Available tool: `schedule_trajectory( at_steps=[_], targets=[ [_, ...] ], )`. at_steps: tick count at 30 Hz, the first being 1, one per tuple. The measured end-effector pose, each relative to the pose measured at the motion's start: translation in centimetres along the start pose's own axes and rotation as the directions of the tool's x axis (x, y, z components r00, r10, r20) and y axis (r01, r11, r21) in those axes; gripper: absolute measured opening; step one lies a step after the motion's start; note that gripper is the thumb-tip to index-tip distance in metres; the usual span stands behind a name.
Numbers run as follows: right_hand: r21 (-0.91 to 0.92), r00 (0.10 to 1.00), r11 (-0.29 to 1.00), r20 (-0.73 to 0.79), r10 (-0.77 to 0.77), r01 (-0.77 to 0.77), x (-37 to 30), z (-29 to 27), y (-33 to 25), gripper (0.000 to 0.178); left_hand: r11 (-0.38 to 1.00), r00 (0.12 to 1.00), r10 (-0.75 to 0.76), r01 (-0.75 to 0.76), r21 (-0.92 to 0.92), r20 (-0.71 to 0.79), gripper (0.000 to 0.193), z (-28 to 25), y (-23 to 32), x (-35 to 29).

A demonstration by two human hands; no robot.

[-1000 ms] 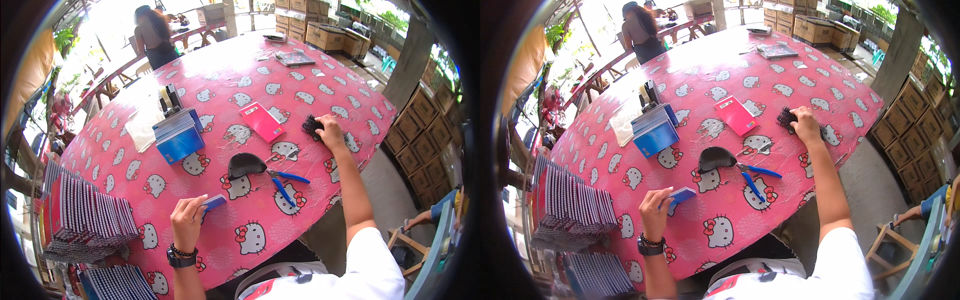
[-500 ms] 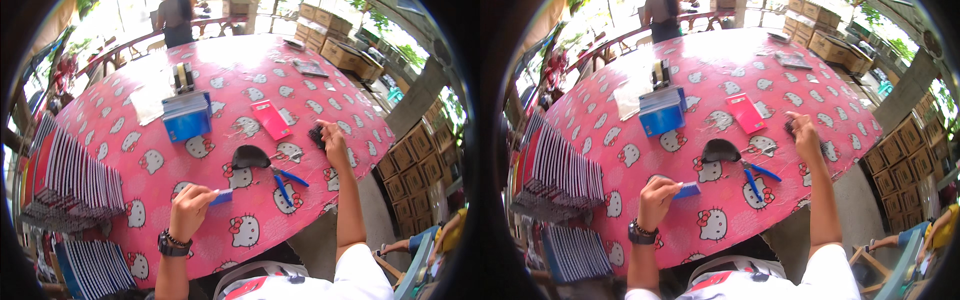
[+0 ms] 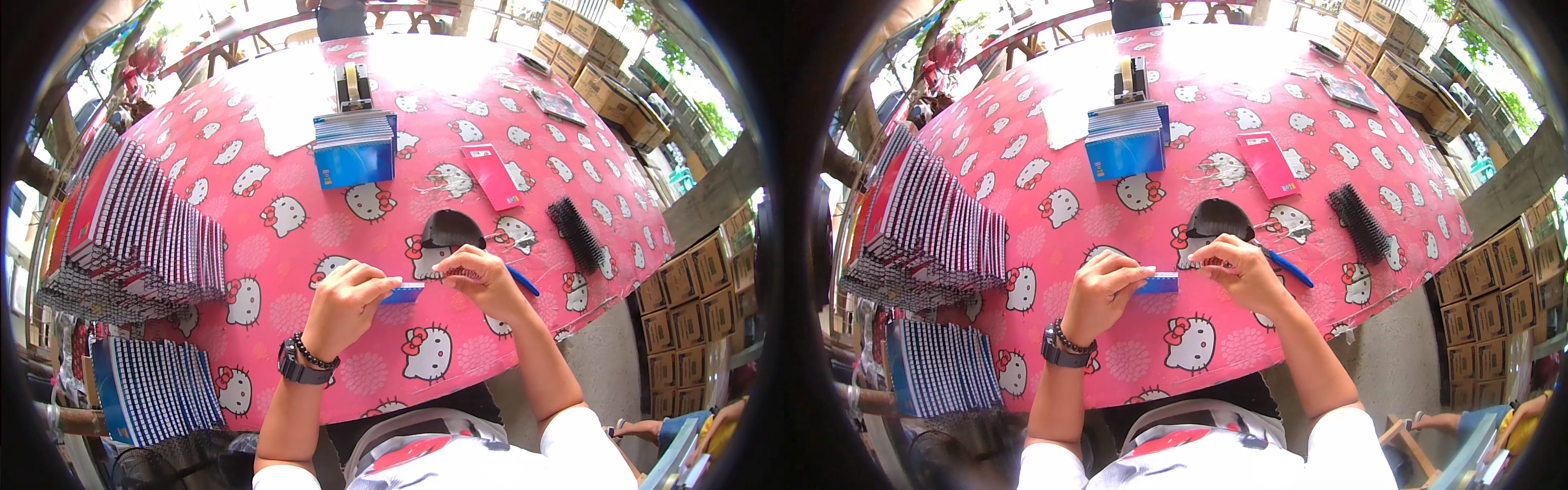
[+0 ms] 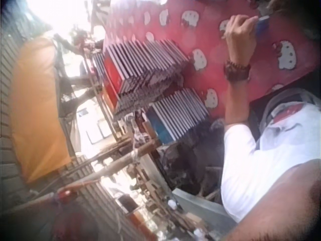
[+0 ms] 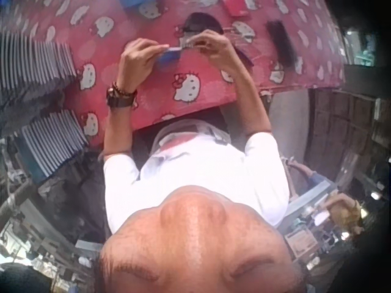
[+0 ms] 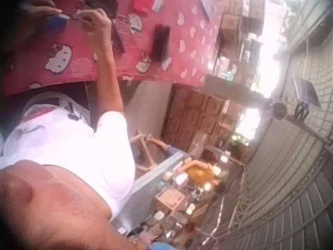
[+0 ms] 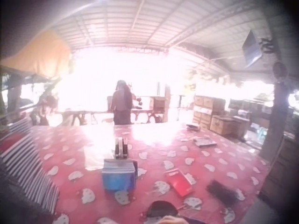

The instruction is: The person manually threads a black spiral coil through the pre-punched holes of a blue notebook cover and pages, using a black guide tool to facilitate the rotation, and clips the excess coil using blue clippers before placing the finished notebook onto a stack.

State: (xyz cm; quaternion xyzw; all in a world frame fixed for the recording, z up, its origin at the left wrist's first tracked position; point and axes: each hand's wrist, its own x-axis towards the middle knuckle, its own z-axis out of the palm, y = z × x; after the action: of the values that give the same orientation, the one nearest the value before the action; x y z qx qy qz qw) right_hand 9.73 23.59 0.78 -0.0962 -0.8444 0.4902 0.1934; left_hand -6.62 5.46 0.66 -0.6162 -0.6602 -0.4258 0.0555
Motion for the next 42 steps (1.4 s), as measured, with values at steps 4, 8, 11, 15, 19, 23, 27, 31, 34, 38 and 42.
schedule_trajectory(
  at_steps=[4,8,11,15,19,23,27,31,34,38,42],
  targets=[
    [-0.013,1.0,1.0,0.026,-0.014,0.014,0.0,-0.5,0.1,0.023,1.0,1.0,-0.004,0.004,-0.012,0.011,0.019,0.2,-0.1,0.0],
    [-0.137,0.995,0.988,0.082,-0.059,0.07,0.3,-1.1,0.3,0.016,1.0,1.0,0.01,-0.01,-0.015,-0.004,0.019,0.2,-0.1,0.0],
    [-0.141,0.983,0.979,0.131,-0.132,0.15,0.5,-1.2,0.6,0.012,1.0,1.0,0.007,-0.007,-0.011,-0.002,0.019,0.2,-0.1,0.0],
    [0.026,0.941,0.983,0.294,0.164,-0.179,0.6,-1.3,-0.3,0.015,1.0,1.0,-0.002,0.002,-0.008,0.011,0.018,0.1,0.0,0.1],
    [0.017,0.964,0.994,0.245,0.103,-0.11,0.9,-1.0,-1.6,0.034,0.99,1.0,-0.014,0.012,0.138,0.017,0.018,0.0,0.7,0.1],
    [0.008,0.955,1.0,0.296,-0.009,0.007,0.7,-1.1,-0.9,0.052,0.978,0.997,-0.068,0.071,0.196,-0.021,0.023,0.7,1.8,0.1],
    [0.002,0.968,0.999,0.246,-0.049,0.049,0.8,0.1,-2.0,0.044,0.98,0.993,-0.111,0.118,0.159,-0.05,0.021,1.5,2.3,0.0],
    [-0.021,0.918,0.985,0.36,0.166,-0.17,1.1,0.4,-2.6,0.041,0.98,0.999,-0.03,0.027,0.199,0.013,0.019,2.3,2.2,-0.1],
    [-0.035,0.983,0.999,0.184,-0.005,0.012,2.7,0.0,0.2,0.036,0.979,0.997,-0.035,0.02,0.203,0.073,0.018,1.9,1.8,-0.5],
    [-0.653,0.99,0.746,0.134,-0.053,0.128,5.0,-4.3,4.3,0.037,0.993,0.999,-0.033,0.033,0.116,0.002,0.018,2.0,2.7,0.6],
    [-0.57,0.929,0.819,0.264,0.259,-0.066,4.8,-3.6,2.2,0.064,0.989,0.988,-0.035,0.014,0.144,0.148,0.019,1.0,1.7,-0.5]
  ],
)
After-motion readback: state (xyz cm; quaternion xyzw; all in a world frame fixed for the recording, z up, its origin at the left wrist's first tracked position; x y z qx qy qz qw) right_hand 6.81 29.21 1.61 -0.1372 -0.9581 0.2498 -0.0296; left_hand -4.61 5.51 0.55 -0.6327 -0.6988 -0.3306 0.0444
